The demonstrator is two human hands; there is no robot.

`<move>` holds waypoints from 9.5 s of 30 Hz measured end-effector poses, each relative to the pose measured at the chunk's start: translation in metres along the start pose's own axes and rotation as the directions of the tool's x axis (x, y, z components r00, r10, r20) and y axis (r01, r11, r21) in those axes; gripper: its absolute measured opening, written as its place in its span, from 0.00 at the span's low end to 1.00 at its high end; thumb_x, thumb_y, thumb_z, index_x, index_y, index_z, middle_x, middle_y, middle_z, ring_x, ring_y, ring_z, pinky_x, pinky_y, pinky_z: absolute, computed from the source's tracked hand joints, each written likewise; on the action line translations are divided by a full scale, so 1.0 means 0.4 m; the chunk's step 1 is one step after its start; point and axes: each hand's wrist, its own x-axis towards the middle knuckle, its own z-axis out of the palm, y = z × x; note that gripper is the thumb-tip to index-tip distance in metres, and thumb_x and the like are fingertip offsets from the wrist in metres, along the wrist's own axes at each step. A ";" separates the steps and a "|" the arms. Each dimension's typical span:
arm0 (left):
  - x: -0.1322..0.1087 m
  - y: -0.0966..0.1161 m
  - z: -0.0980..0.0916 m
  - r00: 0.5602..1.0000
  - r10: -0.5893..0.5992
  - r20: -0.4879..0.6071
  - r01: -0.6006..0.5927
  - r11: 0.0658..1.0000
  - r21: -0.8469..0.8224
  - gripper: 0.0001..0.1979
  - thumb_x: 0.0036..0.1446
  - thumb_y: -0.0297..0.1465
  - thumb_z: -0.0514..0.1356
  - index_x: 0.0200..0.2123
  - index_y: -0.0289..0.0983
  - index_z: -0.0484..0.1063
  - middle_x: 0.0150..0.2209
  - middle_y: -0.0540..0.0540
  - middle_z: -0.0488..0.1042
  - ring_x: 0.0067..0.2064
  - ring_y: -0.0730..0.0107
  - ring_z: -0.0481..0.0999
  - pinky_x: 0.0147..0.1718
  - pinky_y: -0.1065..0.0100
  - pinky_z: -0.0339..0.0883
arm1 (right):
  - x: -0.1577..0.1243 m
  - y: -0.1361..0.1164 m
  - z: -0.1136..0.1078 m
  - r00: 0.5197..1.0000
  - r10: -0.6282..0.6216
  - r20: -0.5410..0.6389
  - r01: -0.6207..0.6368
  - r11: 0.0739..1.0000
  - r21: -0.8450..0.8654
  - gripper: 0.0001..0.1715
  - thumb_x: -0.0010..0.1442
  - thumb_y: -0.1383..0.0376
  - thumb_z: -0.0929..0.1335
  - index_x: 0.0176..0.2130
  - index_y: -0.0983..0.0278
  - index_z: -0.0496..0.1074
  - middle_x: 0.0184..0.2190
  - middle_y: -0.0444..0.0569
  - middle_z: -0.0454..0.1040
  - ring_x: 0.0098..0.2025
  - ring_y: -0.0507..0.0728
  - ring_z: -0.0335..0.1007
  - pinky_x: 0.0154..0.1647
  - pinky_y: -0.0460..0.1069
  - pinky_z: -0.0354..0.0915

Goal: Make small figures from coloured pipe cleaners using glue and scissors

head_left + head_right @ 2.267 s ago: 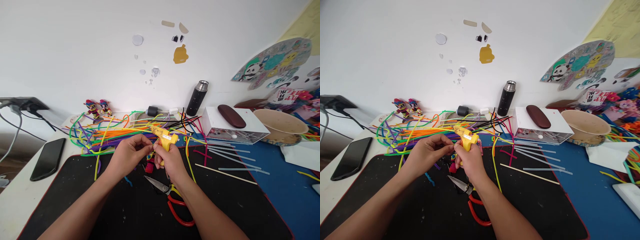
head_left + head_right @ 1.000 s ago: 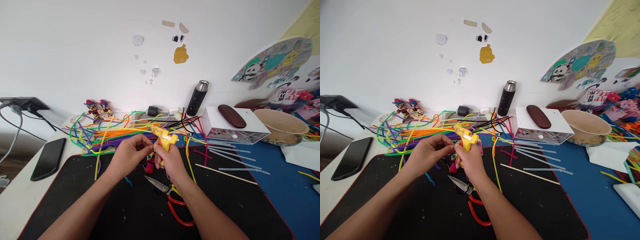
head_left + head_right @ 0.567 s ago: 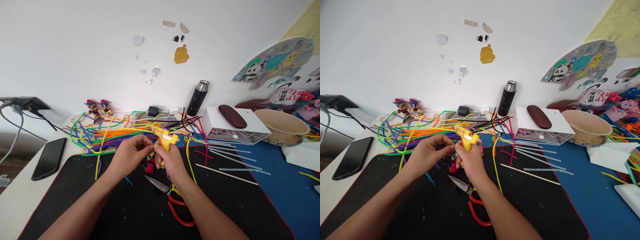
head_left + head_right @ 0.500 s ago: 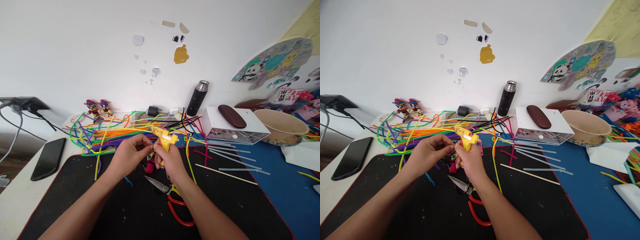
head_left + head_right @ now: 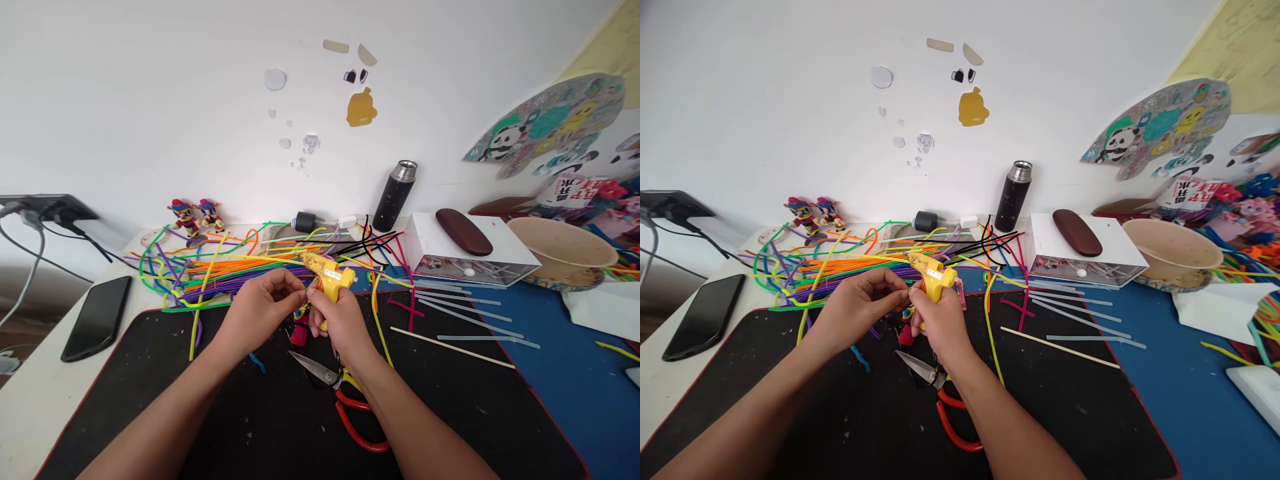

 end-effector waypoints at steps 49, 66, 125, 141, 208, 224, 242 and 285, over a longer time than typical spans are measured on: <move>0.002 -0.002 0.000 0.999 -0.031 0.024 0.031 0.999 0.012 0.11 0.61 0.41 0.66 0.35 0.39 0.75 0.33 0.49 0.79 0.34 0.65 0.77 0.35 0.66 0.70 | 0.006 0.013 -0.004 1.000 -0.007 0.012 0.008 1.000 -0.017 0.14 0.52 0.55 0.71 0.34 0.61 0.68 0.11 0.33 0.62 0.11 0.48 0.58 0.13 0.41 0.46; 0.009 -0.013 -0.005 0.999 -0.033 0.041 0.032 0.999 0.018 0.12 0.61 0.43 0.66 0.36 0.39 0.75 0.33 0.49 0.78 0.33 0.65 0.77 0.34 0.66 0.70 | 0.009 0.020 -0.006 1.000 -0.008 0.016 0.009 1.000 -0.026 0.15 0.54 0.55 0.71 0.36 0.61 0.68 0.11 0.33 0.63 0.11 0.48 0.58 0.13 0.41 0.46; 0.015 -0.010 -0.011 0.999 -0.025 0.043 0.023 0.999 0.037 0.11 0.61 0.41 0.65 0.35 0.39 0.76 0.33 0.48 0.78 0.34 0.65 0.78 0.35 0.66 0.71 | 0.010 0.024 -0.002 1.000 -0.008 0.025 0.008 1.000 -0.013 0.16 0.53 0.55 0.72 0.36 0.61 0.68 0.11 0.33 0.63 0.11 0.49 0.59 0.12 0.42 0.47; 0.017 -0.017 -0.013 0.999 -0.026 0.029 0.026 0.999 0.021 0.09 0.60 0.39 0.65 0.36 0.39 0.75 0.33 0.48 0.79 0.34 0.65 0.78 0.35 0.67 0.72 | 0.008 0.025 0.003 1.000 0.017 0.019 -0.017 1.000 -0.006 0.17 0.52 0.56 0.73 0.37 0.61 0.68 0.11 0.33 0.64 0.11 0.49 0.60 0.12 0.42 0.47; 0.010 0.000 -0.024 0.999 0.036 0.033 -0.040 0.990 0.132 0.10 0.62 0.40 0.63 0.35 0.39 0.75 0.34 0.49 0.79 0.35 0.65 0.75 0.35 0.67 0.67 | 0.008 0.026 0.000 0.999 -0.005 0.033 0.006 1.000 -0.021 0.16 0.53 0.55 0.72 0.36 0.62 0.69 0.11 0.33 0.63 0.11 0.49 0.59 0.13 0.42 0.48; 0.010 0.006 -0.022 0.998 0.017 0.053 -0.022 0.994 0.104 0.11 0.62 0.41 0.64 0.35 0.39 0.76 0.34 0.48 0.80 0.34 0.64 0.77 0.34 0.67 0.67 | 0.009 0.027 0.002 1.000 0.002 0.013 -0.001 0.999 -0.047 0.15 0.52 0.55 0.72 0.35 0.61 0.69 0.11 0.33 0.63 0.11 0.49 0.59 0.13 0.42 0.47; 0.007 0.015 -0.021 0.999 0.031 0.034 -0.035 0.990 0.139 0.10 0.60 0.39 0.63 0.33 0.39 0.78 0.32 0.49 0.81 0.33 0.64 0.78 0.32 0.68 0.68 | 0.014 0.036 0.000 1.000 0.004 0.011 -0.003 0.998 -0.065 0.15 0.52 0.55 0.72 0.34 0.61 0.69 0.11 0.34 0.63 0.11 0.50 0.59 0.13 0.42 0.50; 0.010 0.021 -0.047 0.997 0.072 -0.014 -0.068 0.980 0.185 0.09 0.61 0.38 0.63 0.36 0.39 0.80 0.34 0.50 0.82 0.36 0.65 0.79 0.36 0.67 0.69 | 0.003 0.041 0.010 0.997 0.054 0.048 -0.054 0.998 0.012 0.19 0.51 0.54 0.74 0.37 0.63 0.69 0.11 0.34 0.65 0.11 0.50 0.60 0.12 0.42 0.48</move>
